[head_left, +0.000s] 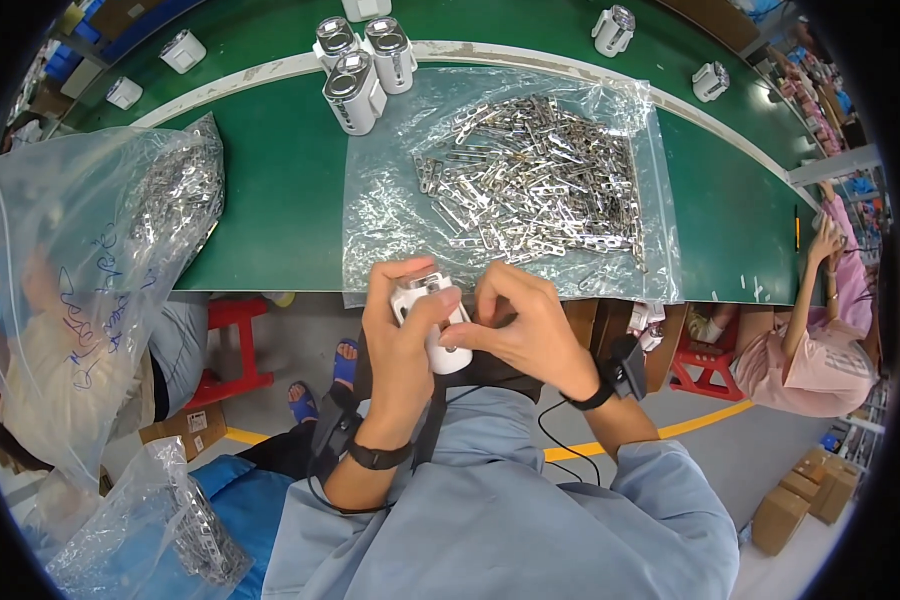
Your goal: The person assembles a device by picking up a white housing, retrieving a metal clip from a pile, and pressing the clip into the housing. After fitting the clip, the person places the unit onto a conveyor belt and repeats the process.
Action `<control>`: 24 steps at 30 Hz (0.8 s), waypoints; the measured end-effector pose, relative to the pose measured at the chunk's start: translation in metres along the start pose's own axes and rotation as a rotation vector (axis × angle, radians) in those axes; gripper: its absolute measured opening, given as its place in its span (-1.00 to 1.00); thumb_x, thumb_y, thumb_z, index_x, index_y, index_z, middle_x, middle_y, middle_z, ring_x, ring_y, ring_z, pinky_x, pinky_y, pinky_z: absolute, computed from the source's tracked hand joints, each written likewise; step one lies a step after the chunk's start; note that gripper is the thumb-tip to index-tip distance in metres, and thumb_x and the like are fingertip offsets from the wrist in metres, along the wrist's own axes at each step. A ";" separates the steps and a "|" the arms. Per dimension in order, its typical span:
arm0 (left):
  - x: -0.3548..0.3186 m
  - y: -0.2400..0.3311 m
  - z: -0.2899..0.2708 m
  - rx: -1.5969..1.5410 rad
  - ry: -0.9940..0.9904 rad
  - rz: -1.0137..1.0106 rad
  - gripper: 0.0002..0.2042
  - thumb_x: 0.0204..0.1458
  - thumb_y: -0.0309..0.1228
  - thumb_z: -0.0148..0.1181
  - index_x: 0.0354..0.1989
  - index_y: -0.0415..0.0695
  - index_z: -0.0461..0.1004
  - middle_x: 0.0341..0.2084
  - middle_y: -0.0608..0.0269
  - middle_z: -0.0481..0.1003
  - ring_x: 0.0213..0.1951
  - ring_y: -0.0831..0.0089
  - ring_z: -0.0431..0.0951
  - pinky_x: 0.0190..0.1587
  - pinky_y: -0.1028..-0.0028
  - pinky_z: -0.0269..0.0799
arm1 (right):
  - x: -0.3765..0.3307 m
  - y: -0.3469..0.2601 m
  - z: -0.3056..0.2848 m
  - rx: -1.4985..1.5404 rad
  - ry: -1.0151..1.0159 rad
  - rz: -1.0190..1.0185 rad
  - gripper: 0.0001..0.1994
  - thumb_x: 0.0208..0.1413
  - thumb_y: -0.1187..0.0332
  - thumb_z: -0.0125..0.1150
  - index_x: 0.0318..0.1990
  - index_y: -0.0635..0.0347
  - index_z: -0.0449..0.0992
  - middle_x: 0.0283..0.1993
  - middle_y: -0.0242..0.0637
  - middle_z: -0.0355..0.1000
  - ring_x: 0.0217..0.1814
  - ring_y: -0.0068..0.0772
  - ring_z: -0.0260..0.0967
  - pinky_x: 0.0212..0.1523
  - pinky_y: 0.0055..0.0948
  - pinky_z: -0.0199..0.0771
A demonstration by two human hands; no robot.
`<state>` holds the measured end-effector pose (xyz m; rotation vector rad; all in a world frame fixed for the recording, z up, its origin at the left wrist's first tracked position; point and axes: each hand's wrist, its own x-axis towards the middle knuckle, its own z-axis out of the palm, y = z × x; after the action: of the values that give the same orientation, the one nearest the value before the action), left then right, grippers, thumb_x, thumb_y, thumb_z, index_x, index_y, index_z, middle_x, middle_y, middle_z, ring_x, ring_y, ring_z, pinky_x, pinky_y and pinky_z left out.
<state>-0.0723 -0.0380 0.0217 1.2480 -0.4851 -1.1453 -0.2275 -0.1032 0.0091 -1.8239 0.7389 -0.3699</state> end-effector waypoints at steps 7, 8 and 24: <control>-0.013 -0.011 0.001 -0.245 0.042 0.156 -0.64 0.04 -0.59 0.18 0.01 -0.18 0.25 -0.02 -0.01 0.42 -0.01 0.25 0.52 0.01 0.38 0.45 | -0.011 -0.031 0.076 0.787 0.489 0.073 -0.64 0.24 0.36 0.18 0.12 0.27 0.30 0.07 -0.20 0.37 0.08 -0.53 0.33 0.04 -0.50 0.39; -0.014 -0.015 -0.002 -0.209 0.043 0.215 -0.63 0.05 -0.59 0.18 0.02 -0.18 0.24 -0.02 -0.01 0.41 0.01 0.23 0.51 0.03 0.37 0.44 | -0.011 -0.032 0.081 0.825 0.495 0.054 -0.62 0.24 0.36 0.19 0.14 0.26 0.30 0.08 -0.22 0.37 0.10 -0.52 0.32 0.08 -0.48 0.37; -0.034 -0.026 -0.025 0.191 0.146 0.124 -0.55 0.01 -0.52 0.30 0.06 -0.17 0.27 -0.14 0.16 0.40 -0.15 0.48 0.44 -0.04 0.49 0.39 | -0.017 0.000 0.090 1.107 0.289 0.154 -0.55 0.24 0.33 0.07 0.25 0.25 0.27 0.11 -0.25 0.37 0.15 -0.49 0.31 0.14 -0.48 0.31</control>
<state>-0.0761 0.0062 0.0000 1.4346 -0.5633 -0.9120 -0.1888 -0.0258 -0.0226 -0.6734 0.6567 -0.7630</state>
